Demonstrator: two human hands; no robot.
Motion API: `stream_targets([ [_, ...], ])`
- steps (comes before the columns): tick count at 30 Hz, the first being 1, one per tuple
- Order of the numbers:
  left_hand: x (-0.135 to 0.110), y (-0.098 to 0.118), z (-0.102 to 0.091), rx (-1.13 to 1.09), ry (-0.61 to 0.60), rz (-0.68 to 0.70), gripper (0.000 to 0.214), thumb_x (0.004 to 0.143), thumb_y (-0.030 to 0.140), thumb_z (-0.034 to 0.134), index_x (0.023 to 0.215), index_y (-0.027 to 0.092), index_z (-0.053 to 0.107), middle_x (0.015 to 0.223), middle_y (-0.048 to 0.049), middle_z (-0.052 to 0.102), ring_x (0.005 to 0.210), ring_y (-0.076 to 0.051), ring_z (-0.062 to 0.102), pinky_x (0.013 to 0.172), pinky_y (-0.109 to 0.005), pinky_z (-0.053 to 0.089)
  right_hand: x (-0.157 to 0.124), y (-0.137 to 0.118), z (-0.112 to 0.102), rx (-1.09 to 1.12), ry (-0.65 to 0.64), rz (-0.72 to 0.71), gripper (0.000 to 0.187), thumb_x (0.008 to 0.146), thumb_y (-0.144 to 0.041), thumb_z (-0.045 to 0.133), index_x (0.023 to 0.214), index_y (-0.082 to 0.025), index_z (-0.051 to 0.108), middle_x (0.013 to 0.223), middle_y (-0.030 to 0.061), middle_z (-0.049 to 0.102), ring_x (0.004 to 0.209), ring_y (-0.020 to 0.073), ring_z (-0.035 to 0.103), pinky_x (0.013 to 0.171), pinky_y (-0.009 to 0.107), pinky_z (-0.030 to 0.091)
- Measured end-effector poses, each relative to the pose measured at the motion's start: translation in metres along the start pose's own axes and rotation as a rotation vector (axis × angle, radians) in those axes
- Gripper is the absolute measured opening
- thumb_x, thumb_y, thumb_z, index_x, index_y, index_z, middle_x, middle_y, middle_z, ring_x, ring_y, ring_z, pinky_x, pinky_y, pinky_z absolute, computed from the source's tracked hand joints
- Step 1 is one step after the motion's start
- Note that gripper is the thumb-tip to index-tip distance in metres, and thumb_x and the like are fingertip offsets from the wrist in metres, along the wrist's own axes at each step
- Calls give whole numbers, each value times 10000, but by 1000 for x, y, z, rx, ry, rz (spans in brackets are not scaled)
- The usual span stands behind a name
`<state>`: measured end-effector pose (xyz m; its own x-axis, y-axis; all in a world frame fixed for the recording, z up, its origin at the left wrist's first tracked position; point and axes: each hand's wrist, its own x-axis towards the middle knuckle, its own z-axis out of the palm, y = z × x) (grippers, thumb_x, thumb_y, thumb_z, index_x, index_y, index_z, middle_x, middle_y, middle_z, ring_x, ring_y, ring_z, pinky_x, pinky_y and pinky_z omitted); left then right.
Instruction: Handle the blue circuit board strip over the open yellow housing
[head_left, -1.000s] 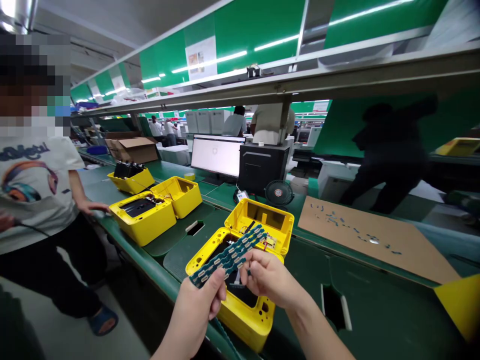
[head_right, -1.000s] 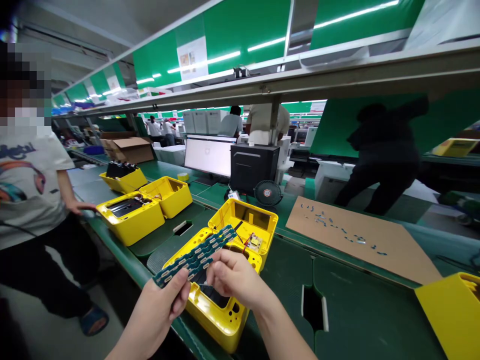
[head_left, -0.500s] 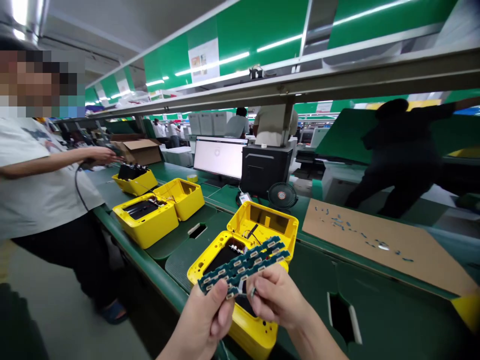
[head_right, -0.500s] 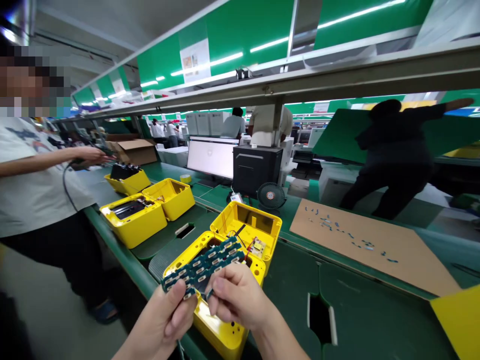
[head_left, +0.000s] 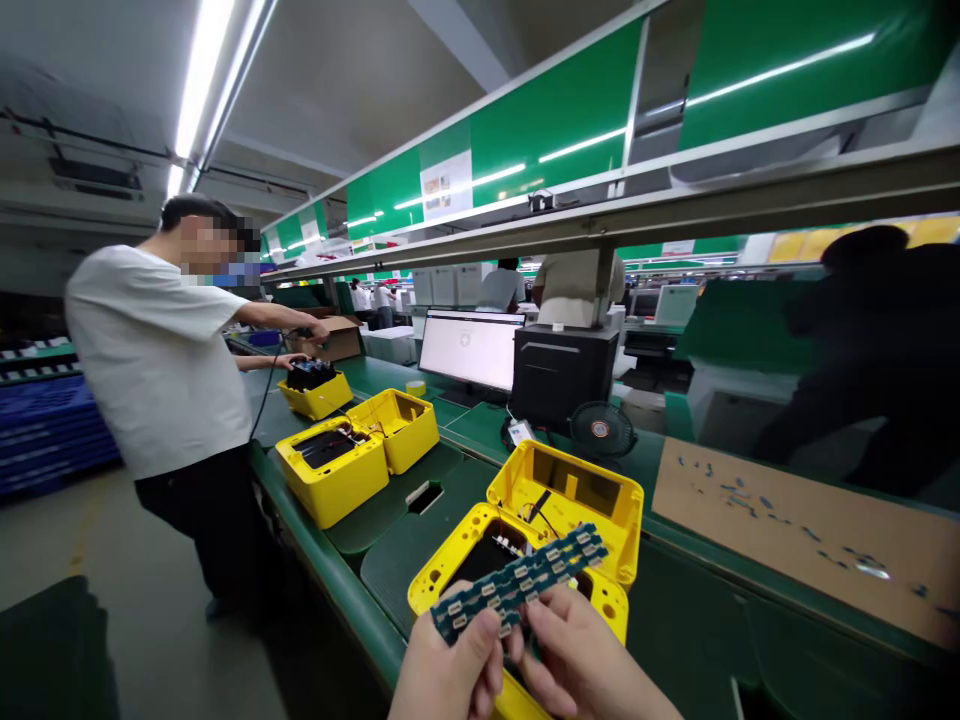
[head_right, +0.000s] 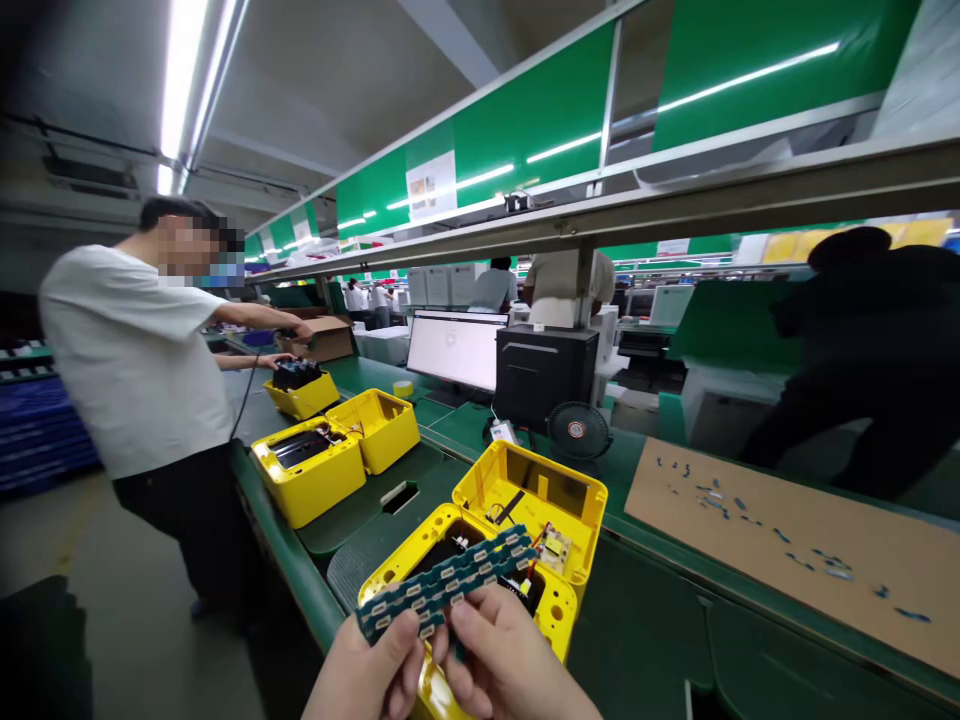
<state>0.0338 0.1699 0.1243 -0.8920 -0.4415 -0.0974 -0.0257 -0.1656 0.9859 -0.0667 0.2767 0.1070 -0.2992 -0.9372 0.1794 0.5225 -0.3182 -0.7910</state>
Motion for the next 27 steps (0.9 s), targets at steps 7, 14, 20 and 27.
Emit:
stream_targets([
  [7,4,-8,-3,7,-53,85,557,675,706,594,714,165,467,408,58,465,298,-19,326,309,-137,205,-3,-2,1,-313,114,102,513,749,-597,623,663,-102,518,520,-18,499,322,-11,310,322,153,156],
  [14,2,-15,-5,29,-36,116,537,723,686,555,708,156,478,473,19,530,330,-28,379,341,-148,256,-5,-4,3,-439,290,104,538,686,-640,652,646,-130,486,497,-48,457,355,7,325,356,175,176],
  [20,-5,-5,1,70,89,100,545,714,689,558,680,149,500,450,20,528,326,-37,386,338,-152,265,-7,-7,5,-494,286,108,556,673,-668,641,656,-130,501,553,-28,501,366,10,334,369,192,171],
  [27,-11,5,7,84,143,150,547,690,679,595,593,151,496,424,7,525,330,-47,379,347,-168,254,-11,-8,8,-555,298,116,549,709,-668,606,633,-131,518,485,-41,446,385,25,321,397,202,184],
])
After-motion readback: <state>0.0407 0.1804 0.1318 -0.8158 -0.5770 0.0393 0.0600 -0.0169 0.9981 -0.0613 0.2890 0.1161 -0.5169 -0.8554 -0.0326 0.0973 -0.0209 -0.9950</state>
